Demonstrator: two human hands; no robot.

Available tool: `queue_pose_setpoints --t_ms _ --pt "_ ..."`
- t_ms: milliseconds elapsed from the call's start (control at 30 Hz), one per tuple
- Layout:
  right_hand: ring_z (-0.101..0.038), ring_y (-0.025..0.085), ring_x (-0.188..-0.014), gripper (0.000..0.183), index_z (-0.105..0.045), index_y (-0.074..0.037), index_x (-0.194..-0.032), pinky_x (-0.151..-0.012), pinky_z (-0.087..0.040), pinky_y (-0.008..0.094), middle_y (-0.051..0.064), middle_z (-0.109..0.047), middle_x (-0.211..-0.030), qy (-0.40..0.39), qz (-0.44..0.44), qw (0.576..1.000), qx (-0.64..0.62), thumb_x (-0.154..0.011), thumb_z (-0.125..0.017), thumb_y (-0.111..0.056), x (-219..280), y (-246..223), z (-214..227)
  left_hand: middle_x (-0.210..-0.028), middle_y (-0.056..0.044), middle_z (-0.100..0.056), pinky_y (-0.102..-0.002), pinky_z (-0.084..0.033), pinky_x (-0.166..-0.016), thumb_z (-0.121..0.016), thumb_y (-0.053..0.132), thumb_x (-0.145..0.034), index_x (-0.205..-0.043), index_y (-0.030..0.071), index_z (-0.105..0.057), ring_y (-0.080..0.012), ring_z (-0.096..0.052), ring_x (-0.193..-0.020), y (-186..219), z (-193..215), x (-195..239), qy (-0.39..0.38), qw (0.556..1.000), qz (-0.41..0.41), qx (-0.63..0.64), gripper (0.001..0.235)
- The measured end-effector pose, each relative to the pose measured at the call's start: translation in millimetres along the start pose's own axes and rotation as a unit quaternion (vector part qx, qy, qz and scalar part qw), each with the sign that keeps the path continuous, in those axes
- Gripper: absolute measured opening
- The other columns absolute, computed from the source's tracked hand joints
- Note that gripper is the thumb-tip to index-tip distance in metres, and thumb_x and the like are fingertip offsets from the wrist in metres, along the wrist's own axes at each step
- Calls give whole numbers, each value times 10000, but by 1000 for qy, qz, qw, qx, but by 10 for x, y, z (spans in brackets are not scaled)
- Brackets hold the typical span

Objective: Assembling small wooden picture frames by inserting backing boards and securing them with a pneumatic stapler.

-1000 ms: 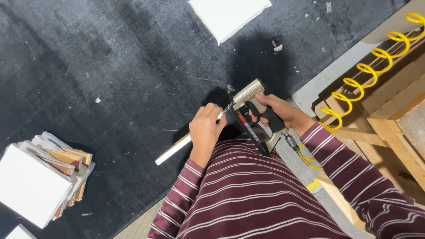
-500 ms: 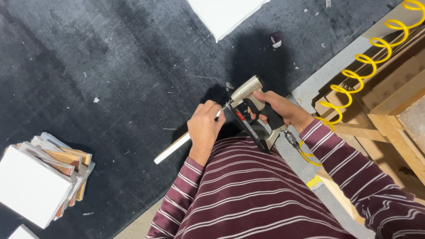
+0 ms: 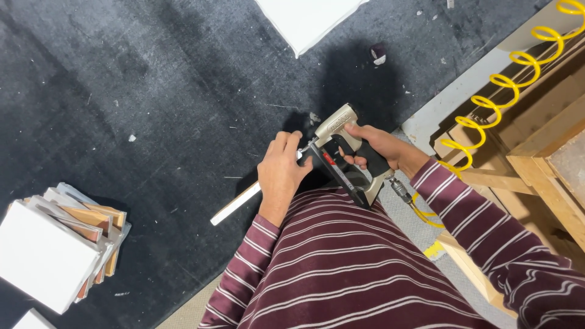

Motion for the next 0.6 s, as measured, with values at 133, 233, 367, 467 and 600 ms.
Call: queue_pose_setpoints --t_ms 133,233,367,467,600 --pt "-541 163 -441 599 -651 49 -883 -447 -513 334 163 -582 -615 -6 -14 1000 -9 -1025 -521 -518 -95 113 79 -1097 -25 -518 -360 -655 -659 -863 228 -719 -1287 143 -525 -209 -639 -940 -36 -82 -46 -49 998 31 -22 667" --pt "-534 164 -443 589 -653 48 -892 -451 -515 333 156 -579 -612 0 -22 1000 -20 -1013 -543 -518 -78 85 60 -1110 -56 -514 -374 -662 -652 -841 206 -748 -1298 119 -512 -236 -635 -975 -104 -177 -53 -65 996 49 -35 647" --pt "-530 175 -450 557 -628 23 -910 -460 -510 348 144 -561 -614 -3 -25 999 -39 -1004 -541 -519 -77 102 58 -896 -28 -615 -352 -646 -584 -831 316 -765 -1145 123 -636 -205 -655 -827 -301 -411 7 -86 988 71 -110 469" --pt "-530 185 -457 545 -613 19 -914 -473 -512 359 146 -559 -622 -4 -12 998 -56 -1007 -534 -512 -116 100 111 -774 -36 -664 -375 -637 -554 -815 338 -768 -1049 116 -696 -223 -684 -718 -358 -321 18 -110 986 89 -90 378" --pt "-535 179 -460 541 -614 -20 -901 -487 -521 355 132 -560 -631 12 21 997 -76 -1024 -509 -536 -138 -11 210 -774 -57 -707 -378 -622 -605 -833 350 -775 -1005 129 -755 -263 -716 -731 -548 -9 55 -84 991 102 18 329"
Point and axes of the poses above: each hand's wrist, its own x-axis away from the middle knuckle, its own z-axis out of the back of the hand, y = z × x, the point moved 5 cm from there along -x, towards the middle knuckle
